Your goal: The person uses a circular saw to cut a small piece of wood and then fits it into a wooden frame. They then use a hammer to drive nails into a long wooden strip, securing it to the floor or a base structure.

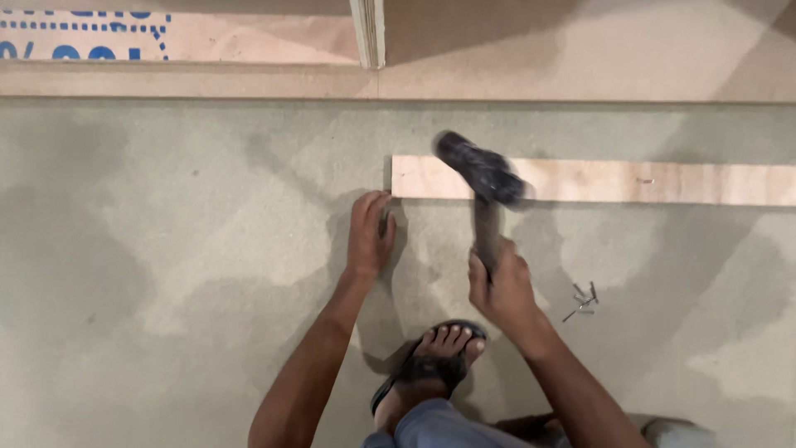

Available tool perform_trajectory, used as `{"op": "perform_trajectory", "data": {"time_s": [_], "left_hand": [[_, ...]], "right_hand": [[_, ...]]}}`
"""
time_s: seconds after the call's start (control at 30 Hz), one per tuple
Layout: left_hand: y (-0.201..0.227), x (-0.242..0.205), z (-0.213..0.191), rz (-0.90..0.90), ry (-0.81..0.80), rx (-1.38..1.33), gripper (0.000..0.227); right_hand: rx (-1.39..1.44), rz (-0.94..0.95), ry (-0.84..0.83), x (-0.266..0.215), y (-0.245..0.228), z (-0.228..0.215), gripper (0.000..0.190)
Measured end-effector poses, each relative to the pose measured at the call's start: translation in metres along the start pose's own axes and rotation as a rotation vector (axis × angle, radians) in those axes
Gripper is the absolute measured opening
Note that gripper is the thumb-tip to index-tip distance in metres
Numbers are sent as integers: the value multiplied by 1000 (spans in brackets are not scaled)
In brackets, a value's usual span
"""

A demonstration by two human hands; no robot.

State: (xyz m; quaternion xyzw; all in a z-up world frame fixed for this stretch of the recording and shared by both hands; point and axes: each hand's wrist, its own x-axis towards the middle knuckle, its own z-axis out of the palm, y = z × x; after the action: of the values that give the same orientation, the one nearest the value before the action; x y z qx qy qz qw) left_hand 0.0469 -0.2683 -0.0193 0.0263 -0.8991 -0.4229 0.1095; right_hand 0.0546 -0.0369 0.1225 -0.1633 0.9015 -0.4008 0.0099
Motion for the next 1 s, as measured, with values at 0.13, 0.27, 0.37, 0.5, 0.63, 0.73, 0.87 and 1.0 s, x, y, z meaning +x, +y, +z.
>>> {"op": "perform_trajectory", "data": {"time_s": [0.13, 0.27, 0.37, 0.5, 0.63, 0.73, 0.87, 1.0], "left_hand": [[8, -31, -11, 149, -87, 95, 42], [7, -29, -10, 134, -94, 137, 42], [5, -34, -9, 177, -36, 104, 38], [5, -31, -10, 132, -85, 124, 38], [9, -30, -10, 147, -83, 137, 37], [8, -24, -3, 103, -83, 104, 45], [31, 11, 25, 98, -20, 225, 62], [26, 29, 36, 68, -72, 358, 67]], "right_hand": [[-189, 142, -294, 28, 17, 15, 24], [-6, 121, -113, 20, 2, 1, 28], [122, -109, 129, 0, 2, -7, 9], [-170, 14, -198, 4, 36, 16, 11], [-226, 190, -347, 24, 54, 22, 25], [-71, 192, -220, 18, 51, 18, 23], [88, 203, -47, 22, 50, 22, 19], [131, 336, 58, 14, 59, 22, 16]]}}
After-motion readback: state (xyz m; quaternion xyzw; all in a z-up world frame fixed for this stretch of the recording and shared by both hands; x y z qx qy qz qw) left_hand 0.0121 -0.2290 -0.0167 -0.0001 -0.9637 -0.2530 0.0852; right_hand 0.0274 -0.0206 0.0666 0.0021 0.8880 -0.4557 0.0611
